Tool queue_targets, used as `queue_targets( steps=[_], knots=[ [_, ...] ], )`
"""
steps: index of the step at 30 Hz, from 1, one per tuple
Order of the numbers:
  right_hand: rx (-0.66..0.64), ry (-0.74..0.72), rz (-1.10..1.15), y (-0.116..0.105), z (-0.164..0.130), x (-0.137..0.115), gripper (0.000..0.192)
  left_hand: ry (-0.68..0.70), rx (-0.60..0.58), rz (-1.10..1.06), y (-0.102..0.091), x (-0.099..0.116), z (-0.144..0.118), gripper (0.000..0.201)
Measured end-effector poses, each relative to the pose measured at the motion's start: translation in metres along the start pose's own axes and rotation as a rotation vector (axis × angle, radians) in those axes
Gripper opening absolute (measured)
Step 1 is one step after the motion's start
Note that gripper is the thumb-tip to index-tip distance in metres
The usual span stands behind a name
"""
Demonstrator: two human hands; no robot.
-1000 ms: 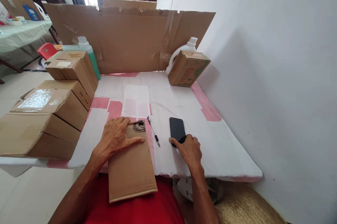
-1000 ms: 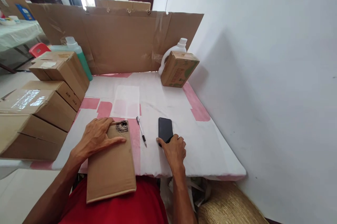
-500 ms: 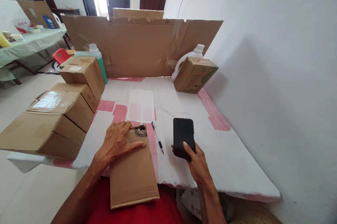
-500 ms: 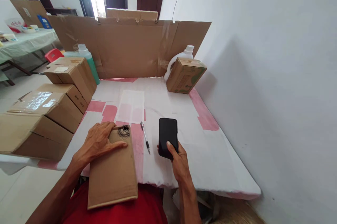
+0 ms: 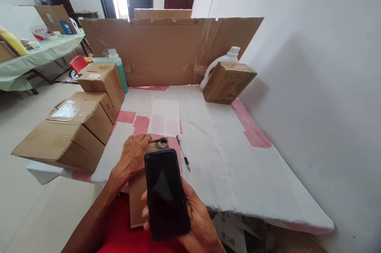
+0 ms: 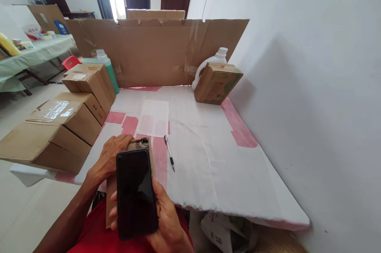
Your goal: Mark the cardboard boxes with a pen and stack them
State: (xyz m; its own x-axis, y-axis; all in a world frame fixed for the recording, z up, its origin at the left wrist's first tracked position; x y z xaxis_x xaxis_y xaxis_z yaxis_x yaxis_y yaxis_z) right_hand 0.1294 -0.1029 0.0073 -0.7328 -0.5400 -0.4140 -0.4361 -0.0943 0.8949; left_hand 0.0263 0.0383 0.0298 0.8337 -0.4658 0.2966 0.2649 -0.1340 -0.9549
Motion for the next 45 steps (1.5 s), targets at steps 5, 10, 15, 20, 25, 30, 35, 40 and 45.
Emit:
queue_targets(
  steps=[5, 10, 15, 20, 25, 30, 35, 40, 45],
  knots=[
    [-0.023, 0.018, 0.022, 0.005, 0.005, 0.0, 0.071, -0.009, 0.011, -0.014, 0.002, -0.005, 0.001, 0.014],
    [-0.007, 0.0, 0.05, 0.005, 0.005, -0.008, 0.063, -0.021, 0.005, -0.024, 0.002, -0.005, 0.003, 0.017],
    [0.053, -0.003, 0.067, 0.001, 0.006, -0.009, 0.06, -0.054, -0.037, -0.025, 0.0, -0.003, 0.005, 0.019],
    [0.038, -0.046, 0.034, 0.001, 0.005, -0.014, 0.059, -0.062, -0.06, -0.018, -0.003, -0.001, 0.003, 0.021],
    [-0.042, -0.063, -0.02, 0.007, 0.0, -0.018, 0.062, -0.057, -0.063, -0.013, -0.006, 0.001, 0.003, 0.023],
    [-0.069, -0.059, -0.054, 0.015, -0.003, -0.019, 0.061, -0.075, -0.062, -0.018, -0.007, 0.001, 0.005, 0.019],
    [-0.025, -0.085, -0.03, 0.013, -0.005, -0.02, 0.057, -0.077, -0.061, -0.007, -0.006, 0.0, 0.003, 0.017],
    [-0.025, -0.061, -0.003, 0.006, -0.004, -0.017, 0.059, -0.081, -0.037, -0.01, -0.006, 0.001, 0.003, 0.018],
    [-0.009, -0.069, 0.037, 0.004, -0.003, -0.014, 0.06, -0.078, -0.029, -0.004, -0.006, -0.001, 0.004, 0.018]
  ],
)
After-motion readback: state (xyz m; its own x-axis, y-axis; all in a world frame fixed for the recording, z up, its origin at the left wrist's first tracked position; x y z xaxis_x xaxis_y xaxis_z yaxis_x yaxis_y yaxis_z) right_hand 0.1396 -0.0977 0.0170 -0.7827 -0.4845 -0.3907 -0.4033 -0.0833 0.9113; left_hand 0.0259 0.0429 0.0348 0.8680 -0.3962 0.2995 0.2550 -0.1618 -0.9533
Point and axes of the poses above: each hand's wrist, its own z-axis towards the middle knuckle, its own y-axis out of the palm, x = y × z, the point moved 5 cm from there along z, towards the middle knuckle, and after that the axes turned 5 degrees about -z, right-handed, at the moved point
